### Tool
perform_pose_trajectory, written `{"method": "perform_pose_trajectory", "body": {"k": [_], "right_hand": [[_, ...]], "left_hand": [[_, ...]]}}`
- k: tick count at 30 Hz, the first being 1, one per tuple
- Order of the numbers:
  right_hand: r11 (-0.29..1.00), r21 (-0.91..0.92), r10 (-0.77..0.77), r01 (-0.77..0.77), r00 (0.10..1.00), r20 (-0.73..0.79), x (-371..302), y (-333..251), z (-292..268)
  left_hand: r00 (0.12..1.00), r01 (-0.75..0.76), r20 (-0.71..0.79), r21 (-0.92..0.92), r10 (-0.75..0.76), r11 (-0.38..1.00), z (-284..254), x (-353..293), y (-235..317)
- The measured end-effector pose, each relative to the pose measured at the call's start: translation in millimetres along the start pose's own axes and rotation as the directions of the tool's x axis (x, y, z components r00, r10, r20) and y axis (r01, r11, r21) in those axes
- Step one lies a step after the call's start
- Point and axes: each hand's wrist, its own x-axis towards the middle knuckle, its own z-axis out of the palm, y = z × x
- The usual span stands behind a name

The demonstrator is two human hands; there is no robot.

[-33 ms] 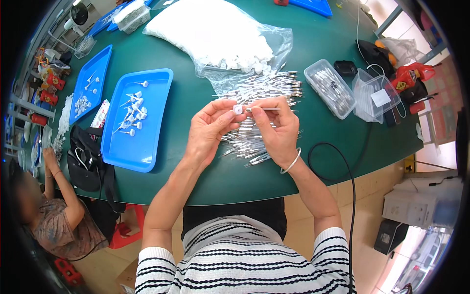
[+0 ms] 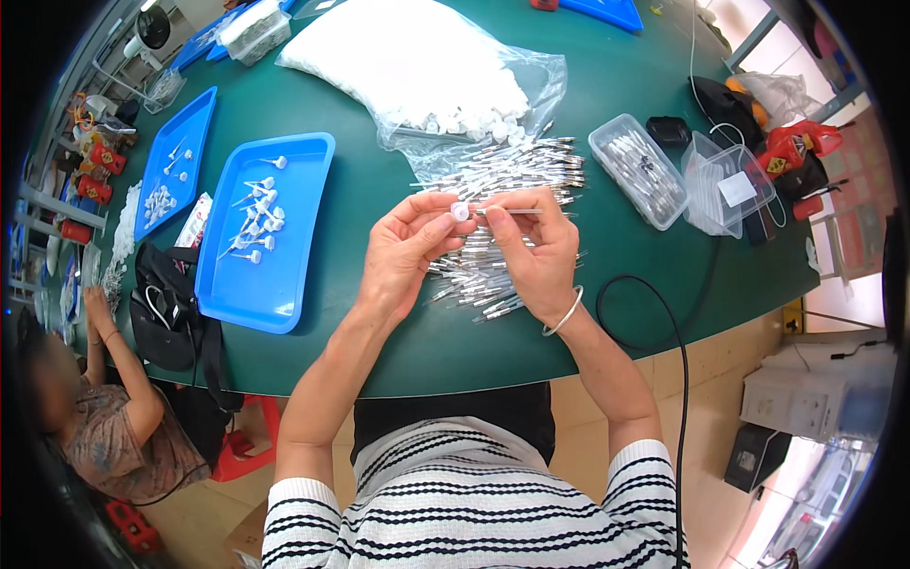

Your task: The person sits at a green workbench and repeatedly picks up small white plastic caps and silver metal rods. They attach the caps to the rods by hand and place the finished assemblies into a blue tray. The process is repetitive and involves handling small parts one at a time.

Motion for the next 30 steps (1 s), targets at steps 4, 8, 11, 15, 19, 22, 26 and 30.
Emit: {"method": "perform_pose_trajectory", "body": {"k": [4, 8, 11, 15, 19, 22, 26, 30], "right_hand": [[0.998, -0.060, -0.023, 0.024, 1.000, 0.005, 0.1, -1.8, 0.1], [0.996, -0.075, -0.050, 0.050, 0.999, 0.008, 0.1, 0.1, 0.2], [0.995, -0.086, -0.057, 0.058, 0.998, 0.013, 0.4, -0.3, -0.2], [0.992, -0.105, -0.062, 0.063, 0.998, 0.016, 0.5, 0.2, -0.1], [0.988, -0.136, -0.075, 0.077, 0.997, 0.020, 0.6, -0.4, -0.3], [0.983, -0.157, -0.091, 0.094, 0.995, 0.026, 1.3, -1.1, -0.7], [0.977, -0.178, -0.111, 0.116, 0.993, 0.039, 1.6, -1.5, -1.3], [0.971, -0.199, -0.124, 0.132, 0.991, 0.050, 1.7, -2.4, -2.8]], "left_hand": [[1.000, 0.000, 0.002, -0.004, 0.000, 1.000, -1.0, 0.4, -0.5], [1.000, -0.001, 0.002, -0.006, 0.001, 1.000, -1.2, 0.4, -0.6], [1.000, 0.003, -0.002, -0.005, -0.003, 1.000, -0.6, 0.2, -0.9], [1.000, 0.008, -0.006, -0.003, -0.008, 1.000, 0.5, 0.0, -0.2], [1.000, 0.002, -0.005, -0.004, -0.002, 1.000, 0.5, 0.1, 0.0], [1.000, 0.000, -0.002, -0.005, 0.000, 1.000, 0.0, 0.0, -0.6], [1.000, 0.010, -0.012, 0.004, -0.010, 1.000, 0.9, -0.5, 0.8], [1.000, 0.025, -0.019, 0.004, -0.025, 1.000, 0.5, 0.4, 0.3]]}}
